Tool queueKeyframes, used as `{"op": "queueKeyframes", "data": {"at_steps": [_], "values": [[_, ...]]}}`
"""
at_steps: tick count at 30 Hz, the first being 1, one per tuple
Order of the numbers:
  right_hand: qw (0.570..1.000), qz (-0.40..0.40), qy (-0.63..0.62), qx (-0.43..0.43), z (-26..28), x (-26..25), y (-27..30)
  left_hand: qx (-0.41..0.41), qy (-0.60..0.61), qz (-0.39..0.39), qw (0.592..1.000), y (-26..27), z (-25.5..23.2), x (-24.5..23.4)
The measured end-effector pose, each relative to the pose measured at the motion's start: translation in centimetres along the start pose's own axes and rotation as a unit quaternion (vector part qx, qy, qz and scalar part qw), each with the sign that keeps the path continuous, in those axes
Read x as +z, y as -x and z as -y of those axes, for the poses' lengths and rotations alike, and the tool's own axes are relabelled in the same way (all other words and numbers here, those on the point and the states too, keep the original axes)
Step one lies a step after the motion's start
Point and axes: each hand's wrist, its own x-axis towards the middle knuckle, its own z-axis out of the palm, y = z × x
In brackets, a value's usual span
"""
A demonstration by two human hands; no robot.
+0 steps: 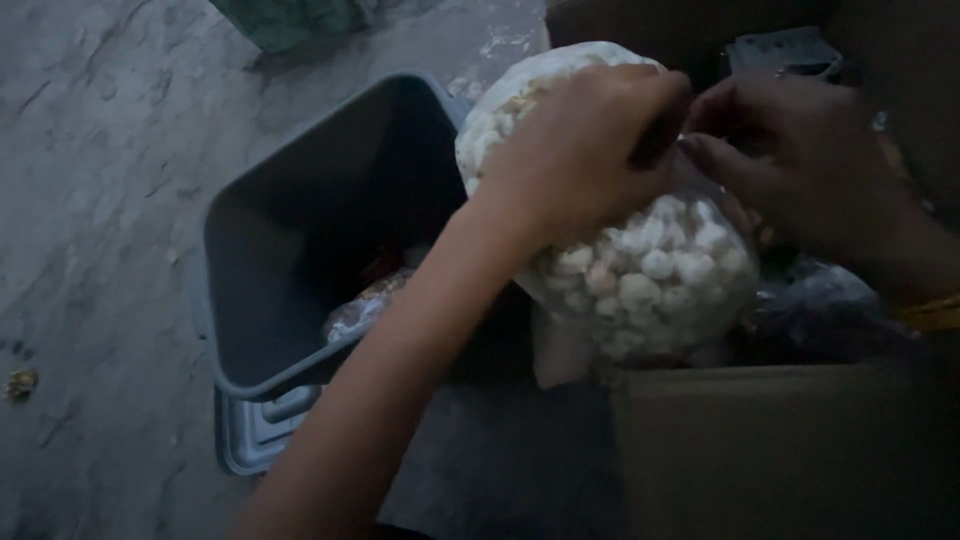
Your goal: Organizing various food packets and snack bags from a cardboard box into a plastic storage bin.
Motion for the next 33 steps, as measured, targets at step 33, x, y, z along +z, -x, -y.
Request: {"op": "queueKeyframes", "data": {"at_steps": [33], "values": [[0.992, -0.049, 0.098, -0.054, 2.0, -0.8, -0.1, 0.07, -0.105, -0.018, 0.992, -1.1, -0.6, -0.4]]}}
